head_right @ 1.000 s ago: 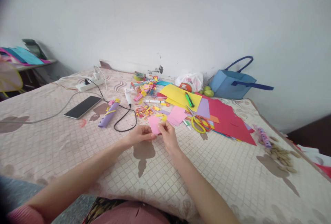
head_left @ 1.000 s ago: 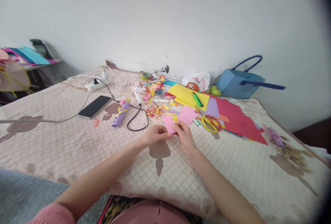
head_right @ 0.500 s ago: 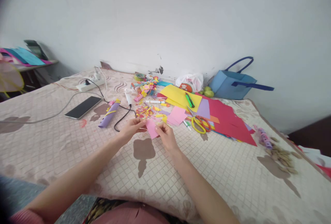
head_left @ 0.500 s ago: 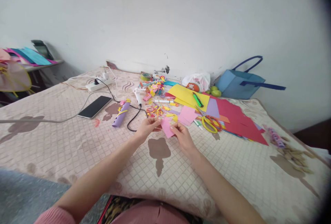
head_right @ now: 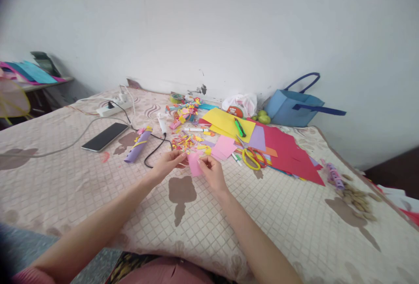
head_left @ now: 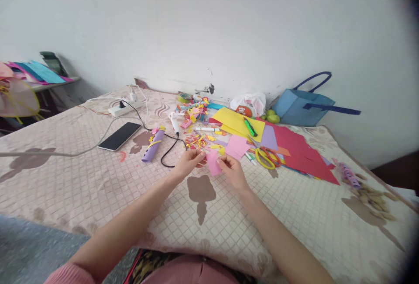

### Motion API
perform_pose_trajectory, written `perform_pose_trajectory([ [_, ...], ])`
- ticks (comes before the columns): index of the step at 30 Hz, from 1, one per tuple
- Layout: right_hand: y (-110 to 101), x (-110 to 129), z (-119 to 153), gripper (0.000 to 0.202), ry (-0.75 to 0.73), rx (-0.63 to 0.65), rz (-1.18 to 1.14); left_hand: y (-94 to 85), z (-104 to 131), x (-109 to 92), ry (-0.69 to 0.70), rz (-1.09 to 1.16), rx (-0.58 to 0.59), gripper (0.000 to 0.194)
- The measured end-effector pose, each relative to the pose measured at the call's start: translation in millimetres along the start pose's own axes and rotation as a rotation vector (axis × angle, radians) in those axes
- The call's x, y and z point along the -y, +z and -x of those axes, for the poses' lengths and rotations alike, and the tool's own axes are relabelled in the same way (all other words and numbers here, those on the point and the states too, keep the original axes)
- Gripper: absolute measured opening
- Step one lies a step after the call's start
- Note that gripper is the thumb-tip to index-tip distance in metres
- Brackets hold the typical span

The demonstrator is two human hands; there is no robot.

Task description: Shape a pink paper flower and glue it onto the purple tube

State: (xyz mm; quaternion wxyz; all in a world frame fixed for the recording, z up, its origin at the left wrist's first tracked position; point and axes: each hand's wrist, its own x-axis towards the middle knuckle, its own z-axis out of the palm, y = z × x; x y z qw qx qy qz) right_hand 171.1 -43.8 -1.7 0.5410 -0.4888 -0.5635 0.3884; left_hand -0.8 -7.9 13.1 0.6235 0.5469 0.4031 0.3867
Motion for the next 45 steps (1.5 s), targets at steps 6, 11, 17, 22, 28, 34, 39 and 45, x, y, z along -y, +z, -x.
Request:
perform_pose_trajectory([
  [6,0.6,10.3,7.1,0.01,-0.306,-0.152,0.254,4.7,1.7,5.5,-0.276,0.322,0.214,0.045],
  [11,1.4,9.6,10.3,0.014,-0.534,-0.04,0.443,8.4,1.9,7.2,-0.423,0.546,0.362,0.044],
  [17,-1.3,4.0,7.0,0.016,-0.598,0.005,0.549,7.1,1.9,3.3,-0.397,0.611,0.273,0.029],
  [22,-2.0,4.2,9.1,0.016,-0.649,-0.044,0.552,9.7,2.1,6.9,-0.476,0.659,0.331,0.034],
  [28,-2.7,3.6,11.6,0.018,-0.7,0.006,0.539,12.1,1.6,12.0,-0.528,0.733,0.365,0.031],
  [34,-7.2,3.9,11.6,0.021,-0.676,0.017,0.522,8.0,1.0,7.8,-0.457,0.748,0.351,0.023],
  [39,-8.6,3.9,10.1,0.023,-0.679,0.05,0.487,6.2,-0.5,3.8,-0.398,0.754,0.283,0.02],
  [45,-8.0,5.7,9.6,0.023,-0.592,0.092,0.395,7.3,0.6,3.0,-0.336,0.755,0.254,0.022],
])
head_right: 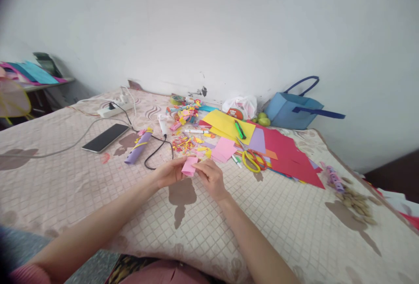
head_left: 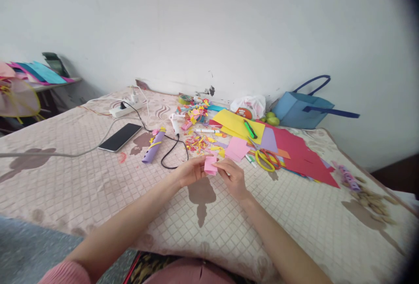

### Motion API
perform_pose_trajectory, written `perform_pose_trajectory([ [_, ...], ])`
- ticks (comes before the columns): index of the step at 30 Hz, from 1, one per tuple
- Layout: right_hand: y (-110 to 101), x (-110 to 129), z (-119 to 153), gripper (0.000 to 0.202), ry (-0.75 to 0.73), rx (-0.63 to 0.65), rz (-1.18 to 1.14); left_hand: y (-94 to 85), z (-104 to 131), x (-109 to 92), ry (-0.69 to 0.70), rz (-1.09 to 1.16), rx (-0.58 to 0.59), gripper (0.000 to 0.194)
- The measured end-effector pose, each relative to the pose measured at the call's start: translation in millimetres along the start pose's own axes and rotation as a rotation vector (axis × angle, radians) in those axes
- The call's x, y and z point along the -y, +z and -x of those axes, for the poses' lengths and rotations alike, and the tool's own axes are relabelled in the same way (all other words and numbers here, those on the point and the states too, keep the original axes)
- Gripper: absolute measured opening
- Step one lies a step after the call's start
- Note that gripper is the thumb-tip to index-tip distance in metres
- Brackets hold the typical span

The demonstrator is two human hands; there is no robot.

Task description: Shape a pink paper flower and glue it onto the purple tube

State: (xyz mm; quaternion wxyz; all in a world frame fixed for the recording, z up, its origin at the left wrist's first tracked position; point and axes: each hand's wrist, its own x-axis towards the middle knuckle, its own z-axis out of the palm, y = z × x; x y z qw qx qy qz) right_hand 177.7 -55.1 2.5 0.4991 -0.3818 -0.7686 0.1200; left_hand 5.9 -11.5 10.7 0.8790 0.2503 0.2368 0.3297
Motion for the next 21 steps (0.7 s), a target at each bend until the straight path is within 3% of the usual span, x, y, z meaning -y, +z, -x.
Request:
perform_pose_trajectory([
  [6,-0.1,1.9,0.5,0.023,0.074,0.039,-0.07,-0.2,2.3,0.5,0.036,-0.016,0.054,0.025],
  [15,-4.0,9.1,-3.4,0.022,0.093,-0.002,-0.057,-6.3,-1.0,0.6,0.073,-0.026,-0.001,0.019],
  [21,-3.5,6.8,-4.0,0.02,0.074,-0.054,-0.115,-5.6,-0.1,-0.6,0.089,-0.012,0.022,0.02],
])
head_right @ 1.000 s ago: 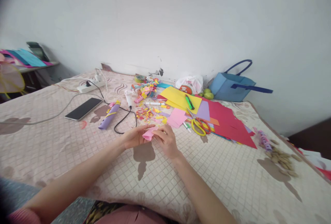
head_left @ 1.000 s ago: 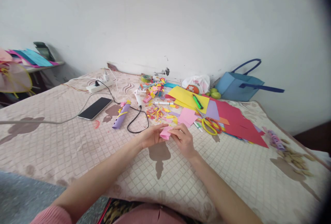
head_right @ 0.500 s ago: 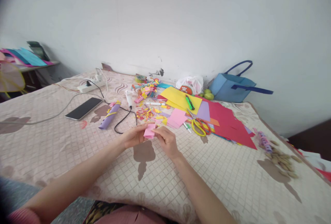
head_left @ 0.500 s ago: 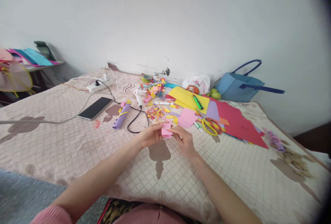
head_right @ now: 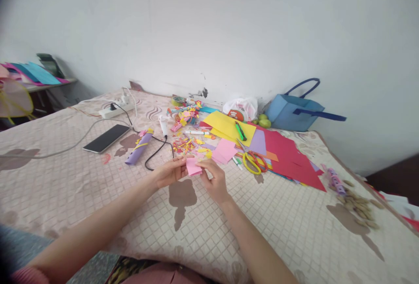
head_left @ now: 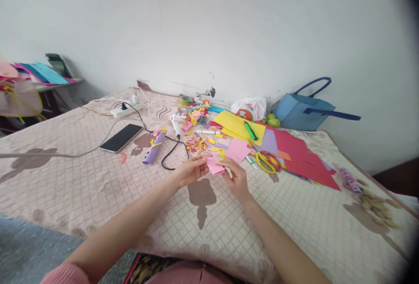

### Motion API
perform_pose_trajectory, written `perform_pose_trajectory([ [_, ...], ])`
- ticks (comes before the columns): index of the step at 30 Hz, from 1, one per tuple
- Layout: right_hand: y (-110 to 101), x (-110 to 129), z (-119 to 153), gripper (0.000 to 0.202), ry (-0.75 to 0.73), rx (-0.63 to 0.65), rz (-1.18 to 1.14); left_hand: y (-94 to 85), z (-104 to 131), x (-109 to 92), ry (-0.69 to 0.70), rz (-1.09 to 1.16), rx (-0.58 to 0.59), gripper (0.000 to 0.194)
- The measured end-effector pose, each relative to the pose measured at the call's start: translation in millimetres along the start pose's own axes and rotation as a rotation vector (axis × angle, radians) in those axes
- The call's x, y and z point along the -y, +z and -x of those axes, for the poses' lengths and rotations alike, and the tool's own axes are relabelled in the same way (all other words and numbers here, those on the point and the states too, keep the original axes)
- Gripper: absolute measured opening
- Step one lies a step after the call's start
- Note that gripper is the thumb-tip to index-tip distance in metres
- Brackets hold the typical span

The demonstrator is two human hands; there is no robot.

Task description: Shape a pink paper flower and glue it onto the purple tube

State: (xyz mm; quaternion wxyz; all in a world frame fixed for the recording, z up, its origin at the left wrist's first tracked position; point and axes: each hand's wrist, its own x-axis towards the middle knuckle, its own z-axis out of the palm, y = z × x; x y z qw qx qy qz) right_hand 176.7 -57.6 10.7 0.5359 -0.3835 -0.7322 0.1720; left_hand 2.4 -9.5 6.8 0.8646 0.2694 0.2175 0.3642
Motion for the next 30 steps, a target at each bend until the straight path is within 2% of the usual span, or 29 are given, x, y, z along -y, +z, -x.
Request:
perform_pose_trajectory([
  [7,1.1,-10.4,3.6,0.019,0.033,-0.081,-0.057,-2.7,-2.2,0.0,0.01,0.025,0.01,0.023],
  [12,4.6,-9.2,3.7,0.023,0.046,-0.047,-0.084,-3.1,-3.5,1.8,-0.006,0.017,-0.019,0.017],
  [17,7.6,-0.7,2.5,0.023,0.071,0.003,-0.098,-2.8,-1.8,2.4,-0.052,-0.048,-0.018,0.026],
  [22,9.4,-0.6,0.5,0.021,0.277,-0.027,-0.254,0.1,-0.2,2.1,-0.045,-0.108,-0.03,0.026],
  [26,12.2,-5.9,-1.7,0.026,0.48,-0.078,-0.522,1.6,-0.6,3.1,-0.005,-0.171,-0.07,0.025],
  [30,12.3,-9.0,-3.2,0.029,0.606,-0.071,-0.751,0.1,-1.9,3.9,0.034,-0.217,-0.085,0.026],
])
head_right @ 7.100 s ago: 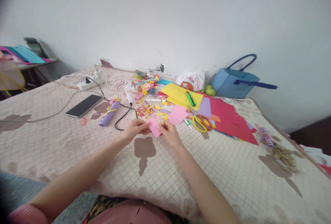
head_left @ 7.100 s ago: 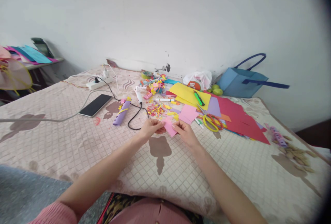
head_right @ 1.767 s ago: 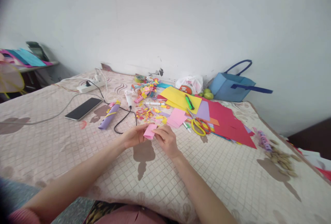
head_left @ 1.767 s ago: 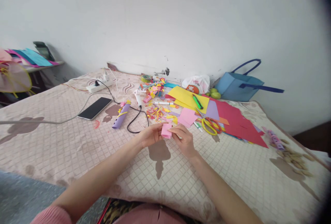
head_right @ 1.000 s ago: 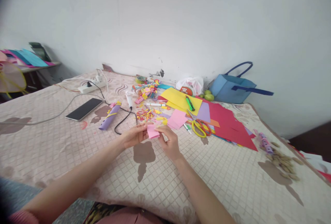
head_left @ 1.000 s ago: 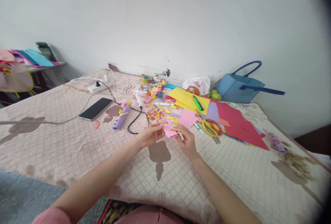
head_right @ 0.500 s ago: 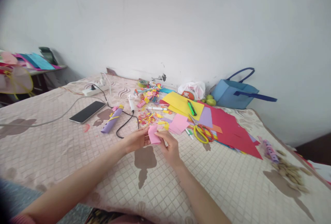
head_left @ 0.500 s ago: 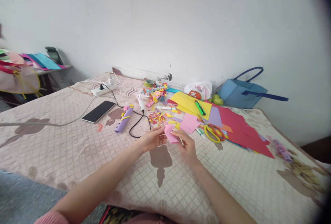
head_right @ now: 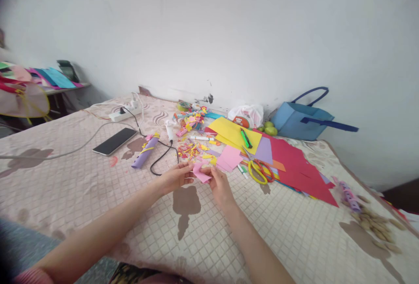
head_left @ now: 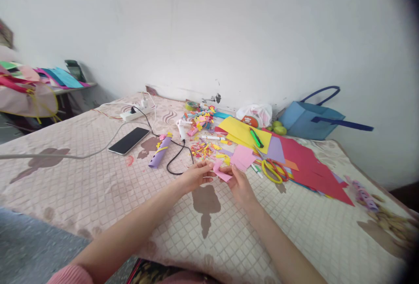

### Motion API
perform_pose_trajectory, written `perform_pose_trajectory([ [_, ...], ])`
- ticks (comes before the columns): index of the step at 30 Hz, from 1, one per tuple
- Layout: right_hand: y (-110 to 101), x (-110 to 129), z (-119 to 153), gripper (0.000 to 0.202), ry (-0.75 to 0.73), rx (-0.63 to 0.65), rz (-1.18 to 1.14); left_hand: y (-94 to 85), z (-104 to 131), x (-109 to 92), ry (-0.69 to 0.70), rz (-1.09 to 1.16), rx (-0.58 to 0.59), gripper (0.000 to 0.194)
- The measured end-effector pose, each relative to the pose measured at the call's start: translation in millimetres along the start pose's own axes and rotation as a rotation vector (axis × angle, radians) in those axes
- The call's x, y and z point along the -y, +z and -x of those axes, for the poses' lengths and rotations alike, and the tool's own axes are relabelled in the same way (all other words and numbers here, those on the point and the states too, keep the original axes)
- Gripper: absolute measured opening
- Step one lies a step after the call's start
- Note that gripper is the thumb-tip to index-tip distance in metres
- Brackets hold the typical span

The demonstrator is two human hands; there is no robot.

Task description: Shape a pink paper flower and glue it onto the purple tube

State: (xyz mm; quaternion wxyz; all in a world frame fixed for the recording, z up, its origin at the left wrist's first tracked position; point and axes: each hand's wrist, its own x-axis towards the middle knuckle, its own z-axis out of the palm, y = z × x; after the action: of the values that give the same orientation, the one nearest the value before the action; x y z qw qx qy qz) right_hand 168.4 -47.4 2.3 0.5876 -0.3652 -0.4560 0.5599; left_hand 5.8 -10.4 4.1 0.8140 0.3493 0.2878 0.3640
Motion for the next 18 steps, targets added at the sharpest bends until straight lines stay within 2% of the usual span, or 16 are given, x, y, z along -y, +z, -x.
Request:
perform_pose_trajectory([
  [4,-3.3,0.1,-0.6,0.013,0.125,0.054,-0.058,-1.7,-0.4,-0.1,0.036,-0.089,-0.023,0.027],
  [9,-6.6,0.0,-0.2,0.031,0.288,0.112,-0.119,-3.9,-0.5,-1.7,0.141,-0.245,-0.015,0.029],
  [13,-5.7,0.5,0.5,0.022,0.377,0.155,-0.146,-2.9,1.6,-5.0,0.202,-0.413,0.021,0.031],
  [15,-5.1,0.1,0.4,0.02,0.385,0.134,-0.154,-1.4,3.3,-6.7,0.199,-0.448,0.021,0.032],
  [18,-5.2,-1.6,-0.6,0.024,0.354,0.03,-0.126,0.4,5.1,-7.7,0.169,-0.408,-0.016,0.033],
])
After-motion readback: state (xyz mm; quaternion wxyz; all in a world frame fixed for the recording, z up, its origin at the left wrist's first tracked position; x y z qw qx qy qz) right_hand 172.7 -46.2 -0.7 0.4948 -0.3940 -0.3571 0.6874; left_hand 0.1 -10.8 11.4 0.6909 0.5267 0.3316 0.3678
